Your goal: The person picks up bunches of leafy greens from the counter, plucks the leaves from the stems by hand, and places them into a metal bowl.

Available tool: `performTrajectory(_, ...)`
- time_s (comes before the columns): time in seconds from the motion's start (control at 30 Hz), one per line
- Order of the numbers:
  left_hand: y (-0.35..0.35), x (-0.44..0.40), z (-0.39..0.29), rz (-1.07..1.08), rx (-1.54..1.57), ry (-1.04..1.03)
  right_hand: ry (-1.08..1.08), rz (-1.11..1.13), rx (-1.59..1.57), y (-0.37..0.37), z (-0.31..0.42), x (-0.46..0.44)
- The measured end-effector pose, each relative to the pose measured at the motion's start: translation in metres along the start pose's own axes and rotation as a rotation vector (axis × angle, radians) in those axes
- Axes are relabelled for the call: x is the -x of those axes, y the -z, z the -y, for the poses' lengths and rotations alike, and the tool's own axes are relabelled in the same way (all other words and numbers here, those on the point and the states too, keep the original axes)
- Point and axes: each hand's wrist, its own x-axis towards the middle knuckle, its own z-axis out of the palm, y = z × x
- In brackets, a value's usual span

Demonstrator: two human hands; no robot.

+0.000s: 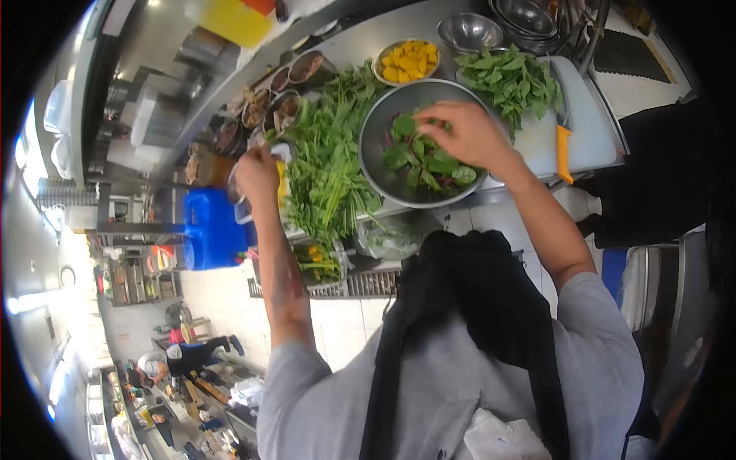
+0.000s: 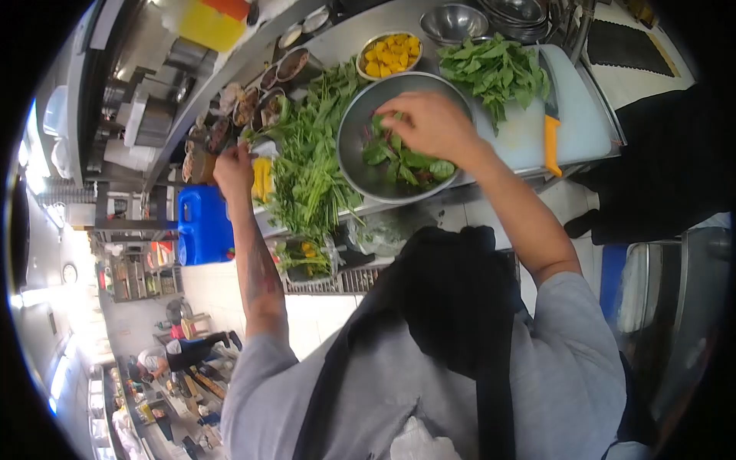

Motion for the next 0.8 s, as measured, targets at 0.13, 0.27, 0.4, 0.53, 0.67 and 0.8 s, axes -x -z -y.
performTrajectory(0.13, 0.028, 0.032, 0.009, -0.041, 0.068, 0.106, -0.006, 0.105, -0.053, -0.021, 0.035, -0.036)
performTrajectory(0.27, 0.050, 0.042, -0.010, -0.116, 0.182, 0.101, 0.150, 0.139, -0.043, -0.059, 0.046, -0.066)
performTrajectory(0.4, 0.066, 0.051, -0.030, -0.061, 0.576, 0.216, 0.352, 0.086, -0.033, -0.085, 0.067, -0.118)
performTrajectory(0.53, 0.081, 0.064, -0.047, -0.012, 0.772, 0.216, 0.385, 0.119, 0.015, -0.094, 0.082, -0.133)
performTrajectory(0.67, 0.076, 0.073, -0.052, 0.035, 0.928, 0.267, 0.402, 0.173, 0.042, -0.095, 0.081, -0.126)
performTrajectory(0.8, 0.060, 0.072, -0.051, 0.090, 1.009, 0.289, 0.457, 0.165, -0.011, -0.100, 0.071, -0.122)
